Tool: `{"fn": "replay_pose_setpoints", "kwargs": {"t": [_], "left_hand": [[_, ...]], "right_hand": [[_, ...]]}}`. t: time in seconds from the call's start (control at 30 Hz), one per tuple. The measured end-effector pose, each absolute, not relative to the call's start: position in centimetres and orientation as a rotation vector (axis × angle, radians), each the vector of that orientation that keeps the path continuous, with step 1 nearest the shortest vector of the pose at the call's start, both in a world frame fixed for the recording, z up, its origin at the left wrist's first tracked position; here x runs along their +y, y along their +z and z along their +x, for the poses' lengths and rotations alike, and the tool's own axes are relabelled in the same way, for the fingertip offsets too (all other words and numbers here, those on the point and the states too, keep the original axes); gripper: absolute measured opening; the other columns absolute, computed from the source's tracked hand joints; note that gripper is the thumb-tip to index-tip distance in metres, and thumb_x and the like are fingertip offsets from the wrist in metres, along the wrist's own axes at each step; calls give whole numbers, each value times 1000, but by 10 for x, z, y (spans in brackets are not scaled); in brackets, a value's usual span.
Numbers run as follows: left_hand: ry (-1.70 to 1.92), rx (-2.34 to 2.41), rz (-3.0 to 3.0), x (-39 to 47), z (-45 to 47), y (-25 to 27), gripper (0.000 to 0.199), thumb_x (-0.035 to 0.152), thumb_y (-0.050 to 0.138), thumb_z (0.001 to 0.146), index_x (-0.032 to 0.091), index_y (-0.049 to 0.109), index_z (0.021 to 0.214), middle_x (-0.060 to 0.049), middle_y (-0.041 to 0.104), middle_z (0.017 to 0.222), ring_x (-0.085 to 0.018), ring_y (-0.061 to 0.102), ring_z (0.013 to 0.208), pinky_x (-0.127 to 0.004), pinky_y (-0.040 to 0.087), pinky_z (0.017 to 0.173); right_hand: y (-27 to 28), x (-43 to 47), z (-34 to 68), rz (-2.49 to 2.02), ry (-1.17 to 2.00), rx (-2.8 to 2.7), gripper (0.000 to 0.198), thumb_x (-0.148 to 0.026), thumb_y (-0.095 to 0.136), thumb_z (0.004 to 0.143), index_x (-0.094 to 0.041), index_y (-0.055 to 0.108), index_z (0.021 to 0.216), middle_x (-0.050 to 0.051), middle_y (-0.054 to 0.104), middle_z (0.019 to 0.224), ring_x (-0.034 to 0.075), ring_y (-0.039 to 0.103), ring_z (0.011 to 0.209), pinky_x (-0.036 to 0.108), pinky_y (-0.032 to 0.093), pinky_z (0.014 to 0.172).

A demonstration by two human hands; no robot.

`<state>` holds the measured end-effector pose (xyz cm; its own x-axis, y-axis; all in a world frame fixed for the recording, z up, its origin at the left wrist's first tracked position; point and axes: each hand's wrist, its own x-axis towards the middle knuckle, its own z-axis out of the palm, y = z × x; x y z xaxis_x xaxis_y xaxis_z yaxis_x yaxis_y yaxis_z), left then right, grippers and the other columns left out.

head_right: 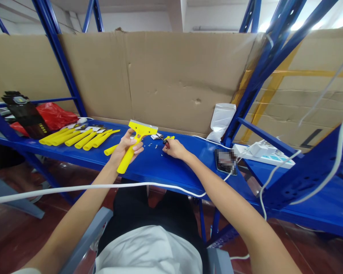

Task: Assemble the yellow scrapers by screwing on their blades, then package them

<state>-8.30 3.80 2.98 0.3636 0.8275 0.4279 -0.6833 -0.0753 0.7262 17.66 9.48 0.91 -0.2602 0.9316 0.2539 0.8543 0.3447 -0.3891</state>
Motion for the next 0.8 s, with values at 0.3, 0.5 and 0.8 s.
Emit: {"fn": "replay_pose_setpoints", "kwargs": {"t": [0.3,0.5,0.8], "left_hand": [[1275,222,1071,43,-83,27,60,19,91,75,31,67,129,-1,67,110,-3,49,60,-18,42,56],[1292,236,1050,52,-83,23,55,18,89,76,28,65,124,-2,70,111,-5,55,63,-18,44,56],[1214,529,795,64,-75,17,63,4,80,78,24,54,132,-9,73,113,-11,67,72,-18,51,59]], "right_hand": [[9,92,177,-1484,197,-2159,23,-16,75,93,-24,57,81,2,71,80,18,61,73,29,40,70],[15,93,182,-1395,144,-2021,21,-23,73,91,-26,55,81,0,68,77,18,57,70,31,40,71],[35,79,181,-1198,1,-1750,16,-36,66,99,-25,61,88,4,72,87,20,62,76,34,47,78]]}}
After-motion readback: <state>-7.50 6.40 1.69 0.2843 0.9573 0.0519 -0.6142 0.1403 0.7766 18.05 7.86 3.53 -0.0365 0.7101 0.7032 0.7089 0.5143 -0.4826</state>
